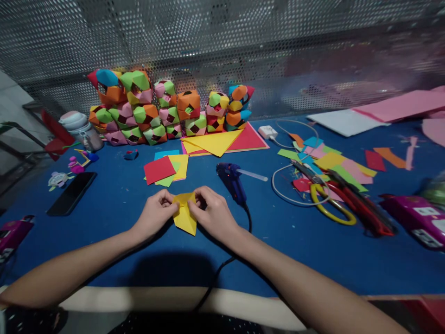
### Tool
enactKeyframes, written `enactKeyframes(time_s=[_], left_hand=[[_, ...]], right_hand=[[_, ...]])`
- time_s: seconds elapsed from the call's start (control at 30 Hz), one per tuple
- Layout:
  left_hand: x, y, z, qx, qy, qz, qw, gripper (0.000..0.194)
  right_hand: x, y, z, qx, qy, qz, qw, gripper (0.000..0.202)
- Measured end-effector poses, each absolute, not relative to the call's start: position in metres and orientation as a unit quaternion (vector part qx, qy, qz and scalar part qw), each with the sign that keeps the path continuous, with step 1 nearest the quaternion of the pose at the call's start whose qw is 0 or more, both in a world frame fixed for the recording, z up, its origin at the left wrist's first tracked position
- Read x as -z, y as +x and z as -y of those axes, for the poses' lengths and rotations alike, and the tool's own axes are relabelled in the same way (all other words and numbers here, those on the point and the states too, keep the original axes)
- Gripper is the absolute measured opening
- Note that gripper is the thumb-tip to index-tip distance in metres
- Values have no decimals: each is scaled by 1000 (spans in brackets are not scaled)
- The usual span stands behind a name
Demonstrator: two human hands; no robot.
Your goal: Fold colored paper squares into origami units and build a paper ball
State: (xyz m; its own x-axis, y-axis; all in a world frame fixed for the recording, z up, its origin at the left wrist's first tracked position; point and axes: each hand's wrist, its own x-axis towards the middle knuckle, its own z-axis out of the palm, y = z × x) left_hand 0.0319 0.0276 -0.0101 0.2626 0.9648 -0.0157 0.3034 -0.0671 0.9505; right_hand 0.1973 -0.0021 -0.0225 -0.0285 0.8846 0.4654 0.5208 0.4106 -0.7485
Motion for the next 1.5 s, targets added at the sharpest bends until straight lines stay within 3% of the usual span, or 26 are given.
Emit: enactKeyframes(time_s=[0.5, 0.87, 1.07, 1.5], left_hand=[[6, 36, -22, -359, 579, -508, 527, 12], [8, 34, -23, -357, 604, -489, 518, 13], [11, 33, -23, -348, 609, -482, 525, 12], [10, 34, -23, -339, 570, -476, 577, 13]], right_hand=[[24, 198, 4, -138, -405, 765, 482, 16], [22, 198, 4, -195, -452, 725, 482, 3], [23, 199, 1, -281, -479, 706, 439, 11], [27, 199, 3, -218, -479, 730, 437, 13]])
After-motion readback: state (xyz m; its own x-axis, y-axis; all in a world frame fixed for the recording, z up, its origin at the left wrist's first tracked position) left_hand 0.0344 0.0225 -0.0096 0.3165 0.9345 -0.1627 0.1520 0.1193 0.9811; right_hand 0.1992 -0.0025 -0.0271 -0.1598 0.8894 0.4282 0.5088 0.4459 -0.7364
